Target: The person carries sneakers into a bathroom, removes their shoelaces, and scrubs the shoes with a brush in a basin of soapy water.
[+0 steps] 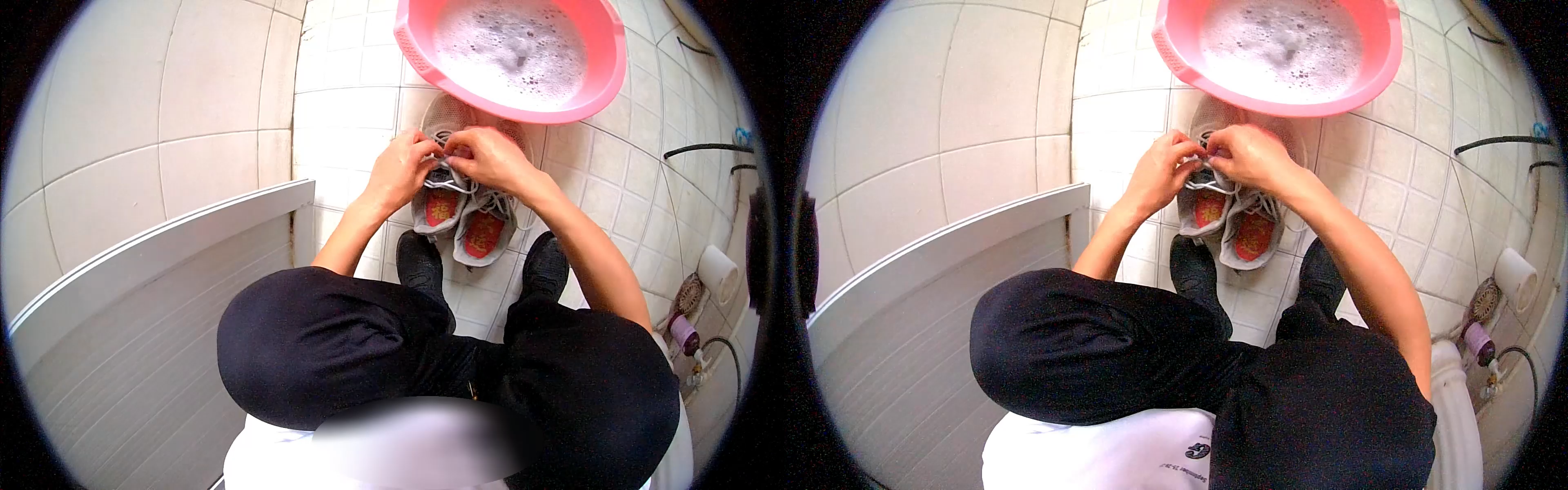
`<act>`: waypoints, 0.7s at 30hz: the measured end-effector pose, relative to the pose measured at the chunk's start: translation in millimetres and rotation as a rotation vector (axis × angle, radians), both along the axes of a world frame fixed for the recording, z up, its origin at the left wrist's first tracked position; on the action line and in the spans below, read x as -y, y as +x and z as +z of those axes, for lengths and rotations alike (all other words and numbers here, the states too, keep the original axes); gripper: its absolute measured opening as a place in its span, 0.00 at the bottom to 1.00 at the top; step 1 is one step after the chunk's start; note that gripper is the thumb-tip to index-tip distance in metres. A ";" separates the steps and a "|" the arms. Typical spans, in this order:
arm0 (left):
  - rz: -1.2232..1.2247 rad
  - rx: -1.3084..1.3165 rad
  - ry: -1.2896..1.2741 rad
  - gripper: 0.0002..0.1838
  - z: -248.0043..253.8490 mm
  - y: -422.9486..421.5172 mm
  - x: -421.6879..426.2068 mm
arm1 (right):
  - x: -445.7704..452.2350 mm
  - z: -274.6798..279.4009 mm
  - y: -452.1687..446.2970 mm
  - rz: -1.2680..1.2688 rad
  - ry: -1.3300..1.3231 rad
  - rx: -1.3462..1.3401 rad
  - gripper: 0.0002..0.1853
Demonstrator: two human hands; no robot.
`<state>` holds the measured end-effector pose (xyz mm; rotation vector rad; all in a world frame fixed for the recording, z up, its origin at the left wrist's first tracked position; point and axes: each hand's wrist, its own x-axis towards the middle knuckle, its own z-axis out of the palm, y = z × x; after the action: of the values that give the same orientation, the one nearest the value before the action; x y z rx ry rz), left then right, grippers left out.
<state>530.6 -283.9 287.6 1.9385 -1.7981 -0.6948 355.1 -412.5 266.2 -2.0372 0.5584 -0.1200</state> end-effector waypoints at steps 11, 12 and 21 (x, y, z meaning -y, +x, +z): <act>0.280 -0.150 -0.044 0.05 -15.2 0.7 -7.0 | -8.7 -45.5 -4.1 -0.211 0.338 0.025 0.13; 0.386 -0.241 0.020 0.04 -17.1 1.0 -9.8 | -9.3 -46.3 -5.8 -0.256 0.450 0.002 0.13; 0.374 -0.224 -0.106 0.10 -18.7 11.3 -6.1 | -12.9 -39.0 -6.9 -0.296 0.363 0.154 0.10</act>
<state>541.9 -277.8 269.0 1.9621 -1.2682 -0.6428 348.2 -399.7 227.2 -1.5714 0.7256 -0.3253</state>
